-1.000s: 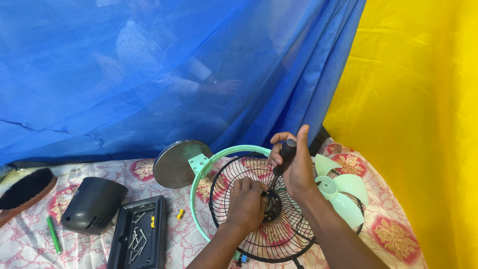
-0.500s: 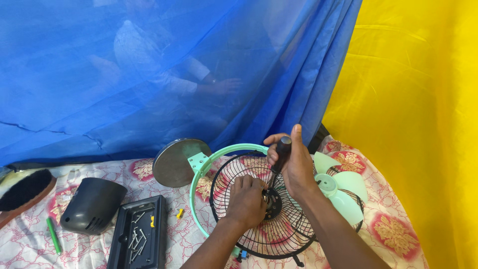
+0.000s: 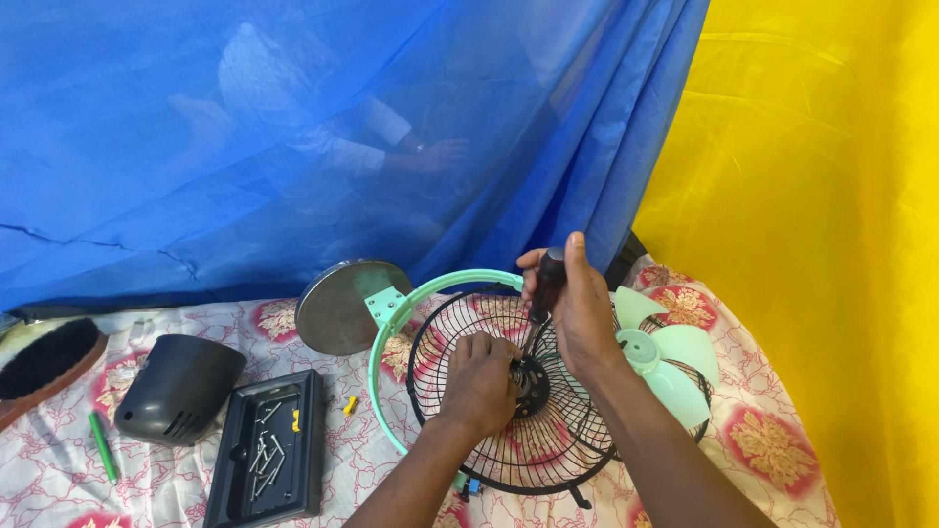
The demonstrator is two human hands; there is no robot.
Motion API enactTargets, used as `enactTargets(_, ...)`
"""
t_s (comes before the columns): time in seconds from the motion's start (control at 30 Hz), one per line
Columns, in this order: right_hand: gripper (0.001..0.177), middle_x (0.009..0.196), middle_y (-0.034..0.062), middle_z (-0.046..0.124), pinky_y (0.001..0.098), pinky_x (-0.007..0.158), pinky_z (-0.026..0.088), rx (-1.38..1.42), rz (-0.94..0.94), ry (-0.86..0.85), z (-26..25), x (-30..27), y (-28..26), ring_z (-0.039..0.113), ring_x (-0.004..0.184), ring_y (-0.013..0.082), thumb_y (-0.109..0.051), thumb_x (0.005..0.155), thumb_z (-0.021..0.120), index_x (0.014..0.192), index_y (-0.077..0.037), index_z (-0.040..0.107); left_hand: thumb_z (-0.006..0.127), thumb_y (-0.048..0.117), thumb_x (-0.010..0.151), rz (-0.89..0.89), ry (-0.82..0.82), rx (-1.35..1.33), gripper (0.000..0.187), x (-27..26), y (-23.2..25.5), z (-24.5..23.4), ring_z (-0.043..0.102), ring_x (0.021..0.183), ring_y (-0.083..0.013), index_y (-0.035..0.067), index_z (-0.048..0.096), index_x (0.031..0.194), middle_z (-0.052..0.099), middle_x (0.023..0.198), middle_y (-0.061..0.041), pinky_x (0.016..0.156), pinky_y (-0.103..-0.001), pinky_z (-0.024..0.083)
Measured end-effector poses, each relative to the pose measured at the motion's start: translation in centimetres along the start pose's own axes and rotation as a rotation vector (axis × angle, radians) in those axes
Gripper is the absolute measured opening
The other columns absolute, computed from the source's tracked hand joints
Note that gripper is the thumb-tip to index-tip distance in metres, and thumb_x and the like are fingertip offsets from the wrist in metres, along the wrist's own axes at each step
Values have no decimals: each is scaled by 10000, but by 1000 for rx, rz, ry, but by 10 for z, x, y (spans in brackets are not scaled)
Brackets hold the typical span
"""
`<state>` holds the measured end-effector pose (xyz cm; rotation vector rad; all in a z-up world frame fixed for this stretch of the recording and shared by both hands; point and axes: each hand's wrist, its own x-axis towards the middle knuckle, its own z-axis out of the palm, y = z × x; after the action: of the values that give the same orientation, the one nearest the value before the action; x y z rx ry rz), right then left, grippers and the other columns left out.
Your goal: The person uses a screwdriver to remove screws from the front grille and motor housing of a small electric fan. They detach the front grille, then remove the motor and fan blade assembly from the stand, placing the parts on the table.
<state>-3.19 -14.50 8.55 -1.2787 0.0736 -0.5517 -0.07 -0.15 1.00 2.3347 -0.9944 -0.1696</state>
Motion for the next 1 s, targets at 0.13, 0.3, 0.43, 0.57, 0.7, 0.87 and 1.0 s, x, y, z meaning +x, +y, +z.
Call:
enactTargets(0.13,608,728,40,554,291,685,471,142,-15,-44,0,-2,-1,547,701,151,-578,1079,381,1045,-22,624,731,108,823,1,18,-7,440,-1,0,1,405,1274,-319,117,606,1245,505,1247,-115,1098,-447,320)
enactTargets(0.3,362,912,61,657,302,795,492,31,-72,-7,4,-4,1,566,834,147,-428,1059,508,1072,-65,515,708,98,828,1,33,-5,428,-4,0,0,407,1274,-321,112,608,1244,507,1247,-118,1101,-443,327)
enactTargets(0.43,533,879,45,632,305,774,494,25,-37,5,1,-4,4,578,823,141,-482,1072,453,1079,21,630,711,111,834,-13,11,-17,430,-4,1,-1,398,1273,-323,111,603,1250,496,1256,-122,1097,-449,320)
enactTargets(0.57,656,791,52,585,300,769,485,225,-49,-131,-2,-2,8,564,766,150,-570,1112,414,1127,37,661,678,90,851,2,26,-17,411,-3,0,1,406,1261,-324,104,602,1255,503,1254,-125,1095,-448,326)
enactTargets(0.7,332,865,23,533,323,830,486,134,-137,-75,1,-5,12,575,863,154,-405,1134,550,1053,-87,502,623,46,860,38,46,12,411,-1,-5,3,435,1227,-329,95,599,1267,519,1242,-137,1081,-440,347)
enactTargets(0.87,362,940,58,657,308,821,506,26,-87,-16,-2,-4,2,602,872,116,-414,1058,544,1042,-56,597,608,19,847,43,52,27,417,3,-8,3,463,1193,-337,63,593,1261,531,1224,-156,1075,-432,365)
enactTargets(1.0,530,872,59,630,312,812,505,-19,-58,-9,-4,-4,0,599,855,129,-477,1071,473,1066,9,685,656,-8,803,45,75,15,459,1,-5,3,457,1221,-341,38,582,1253,531,1225,-166,1089,-416,368)
